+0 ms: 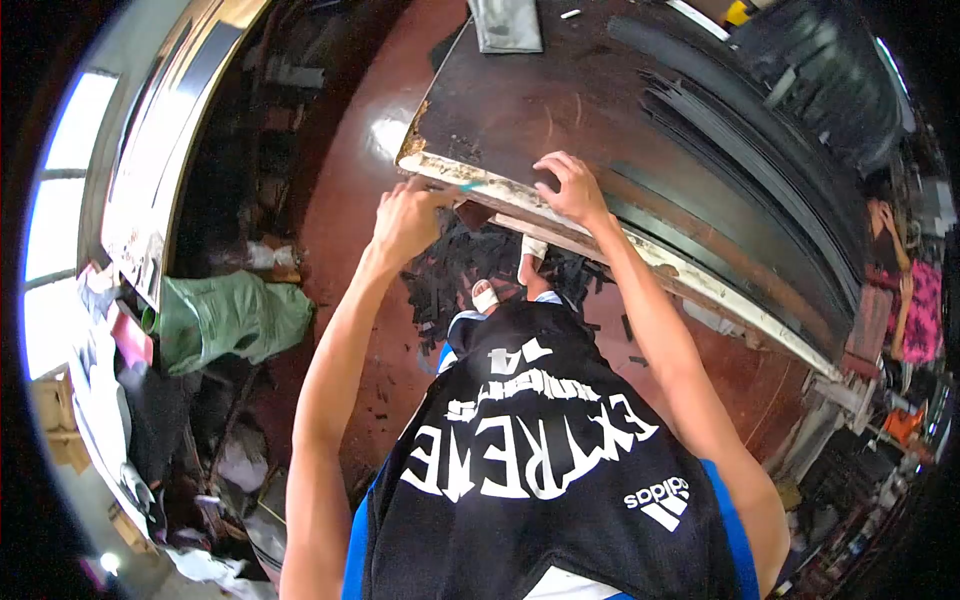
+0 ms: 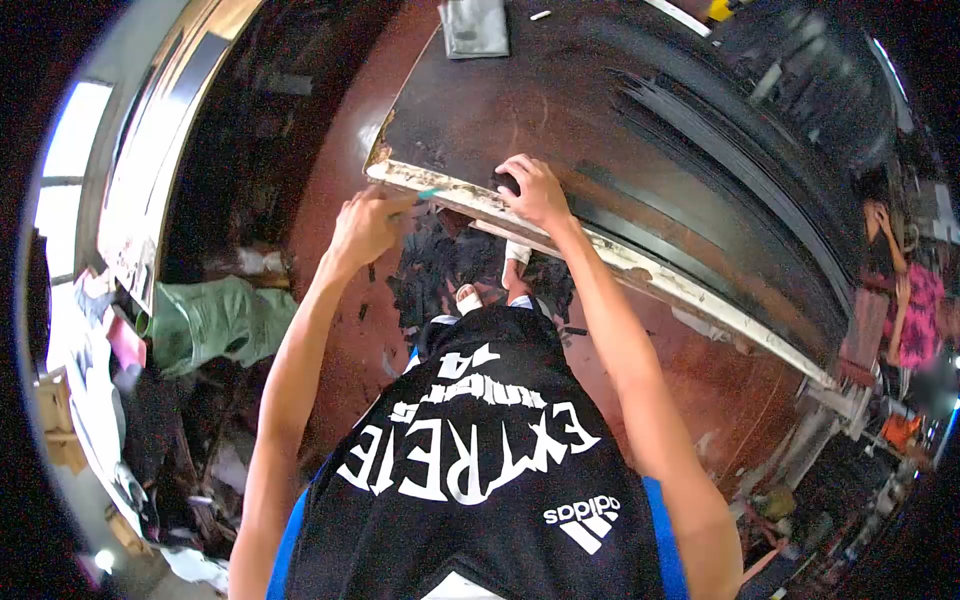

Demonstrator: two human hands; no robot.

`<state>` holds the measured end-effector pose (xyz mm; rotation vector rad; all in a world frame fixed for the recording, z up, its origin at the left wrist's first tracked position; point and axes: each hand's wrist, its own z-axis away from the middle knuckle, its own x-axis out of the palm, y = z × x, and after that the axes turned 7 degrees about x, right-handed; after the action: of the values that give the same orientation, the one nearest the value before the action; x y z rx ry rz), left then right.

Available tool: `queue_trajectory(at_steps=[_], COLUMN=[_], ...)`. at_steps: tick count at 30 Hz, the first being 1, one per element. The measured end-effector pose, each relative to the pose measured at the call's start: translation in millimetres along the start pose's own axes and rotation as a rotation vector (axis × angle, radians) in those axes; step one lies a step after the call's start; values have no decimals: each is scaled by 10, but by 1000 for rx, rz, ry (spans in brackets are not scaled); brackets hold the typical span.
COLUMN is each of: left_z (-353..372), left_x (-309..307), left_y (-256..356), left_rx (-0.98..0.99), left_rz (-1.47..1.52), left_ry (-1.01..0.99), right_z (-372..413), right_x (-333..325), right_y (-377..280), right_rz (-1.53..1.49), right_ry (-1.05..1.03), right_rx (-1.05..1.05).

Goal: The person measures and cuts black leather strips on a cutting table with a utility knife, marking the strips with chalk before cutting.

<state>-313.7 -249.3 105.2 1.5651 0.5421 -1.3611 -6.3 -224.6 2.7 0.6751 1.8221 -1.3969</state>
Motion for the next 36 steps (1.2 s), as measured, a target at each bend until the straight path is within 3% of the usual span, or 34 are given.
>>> queue_trajectory(at_steps=[3, 4, 6, 7, 10, 11, 12, 13, 15, 17, 19, 21, 23, 26, 27, 30, 32, 33, 36], left_z=[-284, -449, -876, -1119, -1557, -1503, -1435, -1409, -1441, -1407, -1347, -1371, -1303, -1235, -1184, -1087, -1067, -1064, -1200], left_x=[116, 286, 574, 929, 1175, 955, 872, 644, 595, 539, 559, 529, 366, 305, 310, 220, 206, 236, 385], left_y=[-132, -281, -423, -678, -858, -566, -350, -45, 178, 514, 693, 635, 479, -119, -361, -847, -899, -935, -309], left_rx=[-26, 62, -24, 110, 191, 54, 58, 3, 202, 522, 602, 318, 308, 43, 131, 30, 30, 20, -36], left_rz=[-7, 16, 63, -31, -92, -213, -398, -272, -14, 238, 210, 243, 258, 305, 284, 216, 114, 91, 78], left_ry=[171, 234, 212, 381, 416, 276, 423, 350, 322, 217, 258, -62, -25, -8, 100, 66, 142, 170, 185], right_z=[125, 177, 253, 321, 383, 382, 385, 387, 422, 449, 492, 567, 709, 1184, 1363, 2005, 2468, 2659, 3277], right_x=[-162, -242, -257, -272, -405, -429, -452, -496, -516, -535, -578, -651, -707, -1216, -1385, -2101, -2531, -2785, -3308], right_y=[-44, -37, 123, 143, 21, -40, -66, -107, -128, -127, -111, -79, 267, 709, 931, 1478, 2013, 2243, 3047], right_rz=[164, 173, 207, 254, 217, 216, 177, 120, 89, 57, 65, 115, 125, 163, 202, 248, 302, 288, 314], right_ry=[59, 33, -19, 15, 89, 74, 68, 24, 110, 139, 109, 54, 88, 54, 41, 86, 142, 70, 108], right_rx=[94, 176, 239, 208, 221, 270, 278, 336, 326, 284, 285, 254, 159, 303, 350, 509, 528, 664, 667])
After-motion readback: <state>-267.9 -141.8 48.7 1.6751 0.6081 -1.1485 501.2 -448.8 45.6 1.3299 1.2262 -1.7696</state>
